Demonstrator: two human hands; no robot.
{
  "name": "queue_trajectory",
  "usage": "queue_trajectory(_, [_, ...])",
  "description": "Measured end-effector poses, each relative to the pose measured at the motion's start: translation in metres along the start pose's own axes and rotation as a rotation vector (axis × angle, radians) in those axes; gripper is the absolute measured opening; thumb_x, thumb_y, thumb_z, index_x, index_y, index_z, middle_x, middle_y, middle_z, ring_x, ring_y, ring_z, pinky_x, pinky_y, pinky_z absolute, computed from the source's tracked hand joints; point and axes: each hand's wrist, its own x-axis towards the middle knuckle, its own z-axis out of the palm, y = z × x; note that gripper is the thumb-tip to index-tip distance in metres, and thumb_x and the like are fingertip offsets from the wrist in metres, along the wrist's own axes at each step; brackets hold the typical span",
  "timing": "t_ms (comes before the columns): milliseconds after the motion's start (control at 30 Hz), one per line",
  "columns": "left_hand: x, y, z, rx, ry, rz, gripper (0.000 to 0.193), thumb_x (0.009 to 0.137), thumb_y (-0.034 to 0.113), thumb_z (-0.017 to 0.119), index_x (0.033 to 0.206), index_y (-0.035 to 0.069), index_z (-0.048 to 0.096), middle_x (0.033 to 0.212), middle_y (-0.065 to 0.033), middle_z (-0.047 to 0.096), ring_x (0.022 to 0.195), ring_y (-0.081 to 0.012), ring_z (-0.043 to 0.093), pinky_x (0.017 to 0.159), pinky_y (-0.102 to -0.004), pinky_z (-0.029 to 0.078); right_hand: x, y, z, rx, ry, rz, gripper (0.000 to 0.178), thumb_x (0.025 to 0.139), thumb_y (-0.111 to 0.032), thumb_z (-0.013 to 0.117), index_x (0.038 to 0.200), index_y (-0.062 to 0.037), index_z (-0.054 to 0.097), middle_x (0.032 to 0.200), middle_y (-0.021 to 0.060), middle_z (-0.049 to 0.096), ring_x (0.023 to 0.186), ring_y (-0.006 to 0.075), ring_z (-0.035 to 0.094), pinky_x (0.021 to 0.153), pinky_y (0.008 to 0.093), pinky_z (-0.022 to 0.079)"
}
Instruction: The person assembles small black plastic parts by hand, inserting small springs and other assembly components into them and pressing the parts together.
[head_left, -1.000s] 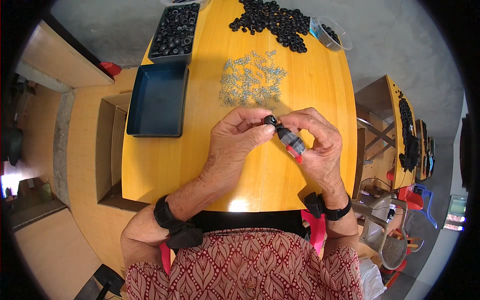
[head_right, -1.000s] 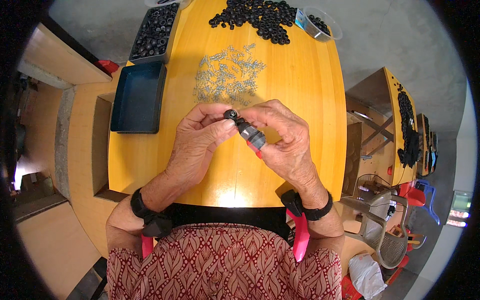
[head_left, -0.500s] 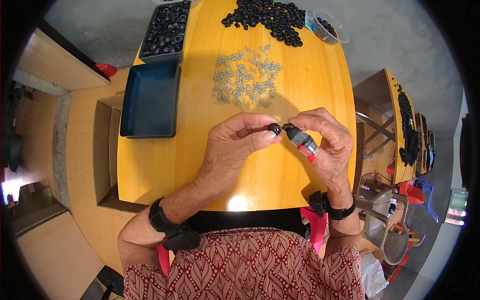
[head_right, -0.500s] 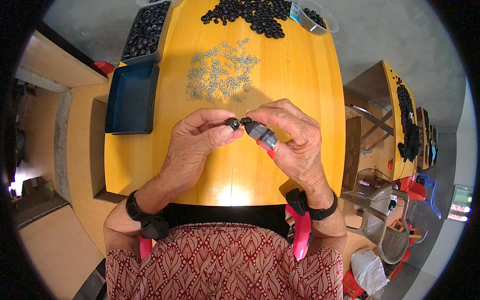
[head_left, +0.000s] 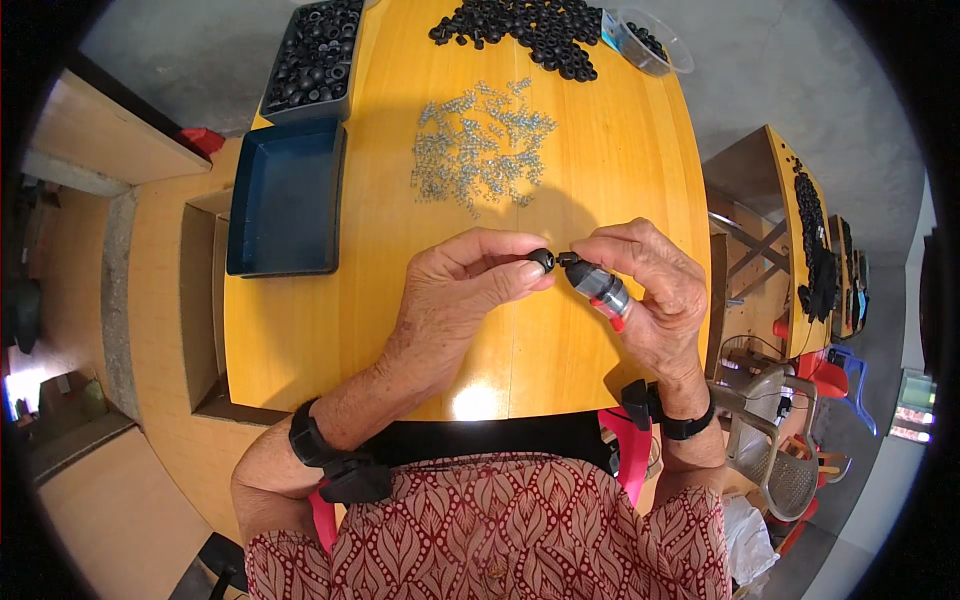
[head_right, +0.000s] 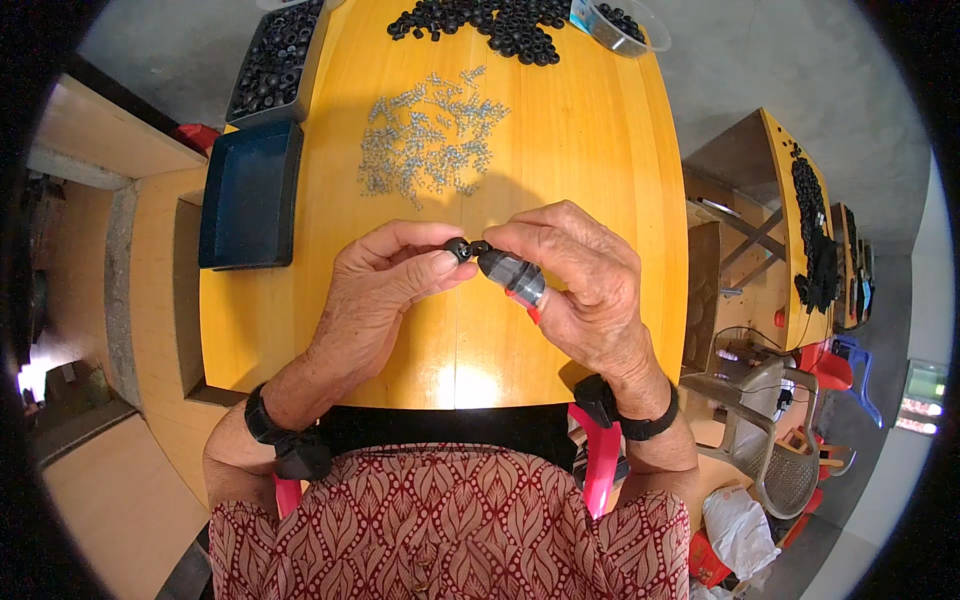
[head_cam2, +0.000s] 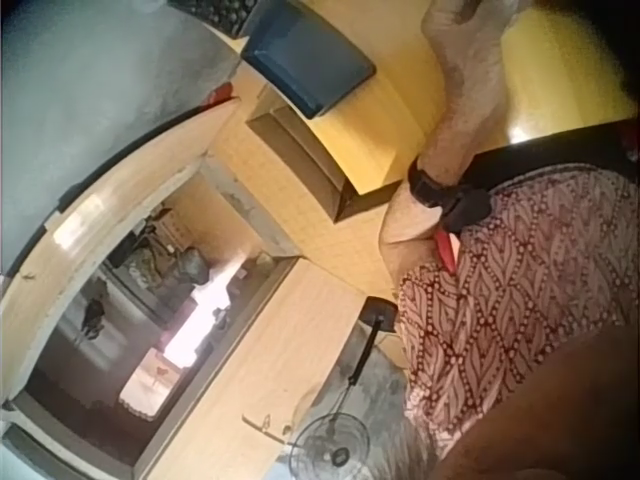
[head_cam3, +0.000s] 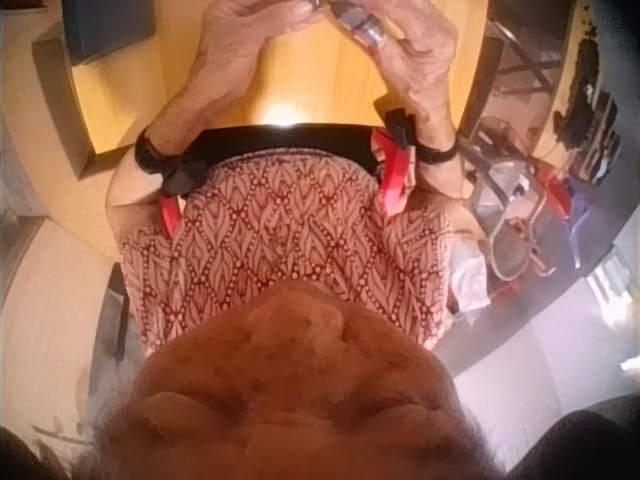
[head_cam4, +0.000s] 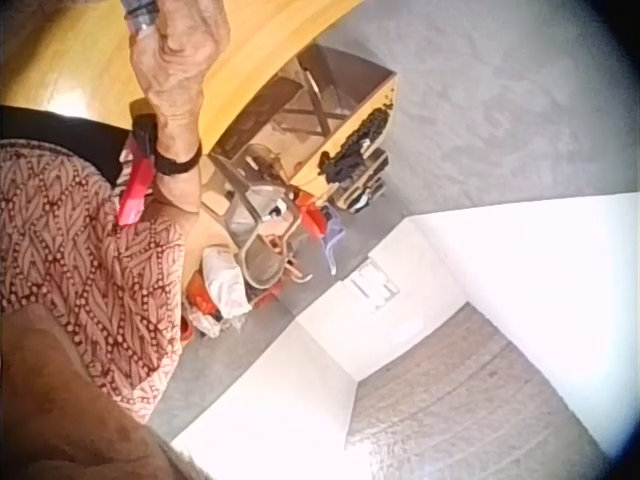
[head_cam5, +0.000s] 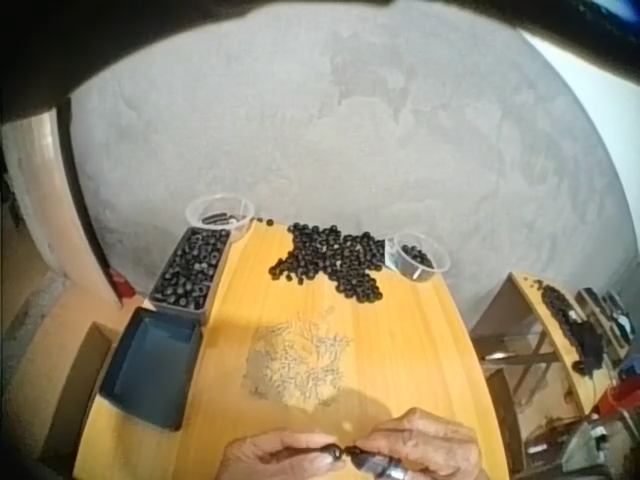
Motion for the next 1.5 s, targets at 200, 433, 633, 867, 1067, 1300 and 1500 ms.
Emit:
queue_trajectory(200, [-0.001, -0.001, 0.001, -0.004, 0.007, -0.001, 0.024, 0.086, 0.002, 0.065, 0.11, -0.003, 0.062, 0.101, -0.0113, 0.066, 0.094, -0.018, 0.065, 0.087, -0.0271, 0.052, 0.0, 0.0, 0.003, -0.058, 0.0, -0.024, 0.021, 0.072, -0.008, 0.076, 0.09, -0.0011, 0.069, 0.084, 0.0111, 0.067, 0.075, 0.0219, 0.064, 0.066, 0.0281, 0.05])
queue_trajectory(433, [0.001, -0.003, -0.001, 0.0, 0.009, 0.007, 0.023, 0.087, 0.002, 0.066, 0.108, -0.004, 0.062, 0.099, -0.0101, 0.067, 0.092, -0.0149, 0.064, 0.085, -0.0255, 0.052, 0.003, -0.002, 0.004, -0.108, -0.023, -0.079, 0.023, 0.068, -0.003, 0.074, 0.091, -0.0012, 0.068, 0.083, 0.0112, 0.065, 0.074, 0.0237, 0.064, 0.065, 0.03, 0.051])
queue_trajectory(633, [0.0, -0.005, -0.002, 0.044, 0.015, 0.009, 0.023, 0.085, 0.001, 0.066, 0.107, -0.002, 0.063, 0.098, -0.01, 0.067, 0.09, -0.0162, 0.065, 0.085, -0.0275, 0.053, 0.003, -0.003, 0.009, -0.169, -0.024, -0.141, 0.026, 0.067, 0.0, 0.071, 0.092, -0.0003, 0.068, 0.082, 0.0122, 0.064, 0.072, 0.0261, 0.063, 0.064, 0.032, 0.052])
queue_trajectory(867, [0.003, -0.015, -0.008, 0.046, 0.023, 0.009, 0.023, 0.085, 0.003, 0.067, 0.107, -0.001, 0.063, 0.098, -0.0093, 0.067, 0.087, -0.0148, 0.064, 0.083, -0.0267, 0.053, -0.009, -0.001, 0.025, -0.273, 0.055, -0.201, 0.035, 0.065, -0.001, 0.071, 0.099, 0.004, 0.066, 0.085, 0.0149, 0.062, 0.073, 0.0289, 0.062, 0.065, 0.0356, 0.051])
queue_trajectory(1067, [0.002, -0.014, -0.006, 0.079, 0.054, -0.005, 0.021, 0.086, 0.006, 0.066, 0.106, 0.0, 0.064, 0.096, -0.0059, 0.067, 0.087, -0.0111, 0.062, 0.081, -0.0239, 0.05, -0.017, -0.002, 0.031, -0.317, 0.067, -0.146, 0.04, 0.064, -0.001, 0.072, 0.102, 0.0049, 0.065, 0.086, 0.0156, 0.061, 0.074, 0.0289, 0.061, 0.066, 0.0358, 0.05])
queue_trajectory(1300, [0.004, -0.013, -0.007, 0.086, 0.063, -0.023, 0.019, 0.087, 0.006, 0.065, 0.104, -0.002, 0.065, 0.094, -0.0042, 0.066, 0.087, -0.009, 0.06, 0.08, -0.0227, 0.048, -0.022, -0.007, 0.04, -0.386, 0.093, -0.12, 0.042, 0.064, -0.001, 0.072, 0.104, 0.005, 0.064, 0.085, 0.0147, 0.059, 0.072, 0.0282, 0.058, 0.065, 0.0368, 0.049])
queue_trajectory(1500, [0.007, -0.011, -0.011, 0.159, 0.039, -0.019, 0.021, 0.087, 0.009, 0.066, 0.105, -0.001, 0.066, 0.094, -0.0038, 0.066, 0.085, -0.0093, 0.059, 0.079, -0.0227, 0.047, -0.021, -0.008, 0.047, -0.402, 0.099, -0.058, 0.039, 0.065, -0.001, 0.072, 0.103, 0.0038, 0.064, 0.084, 0.0146, 0.059, 0.073, 0.0285, 0.059, 0.065, 0.0362, 0.05])
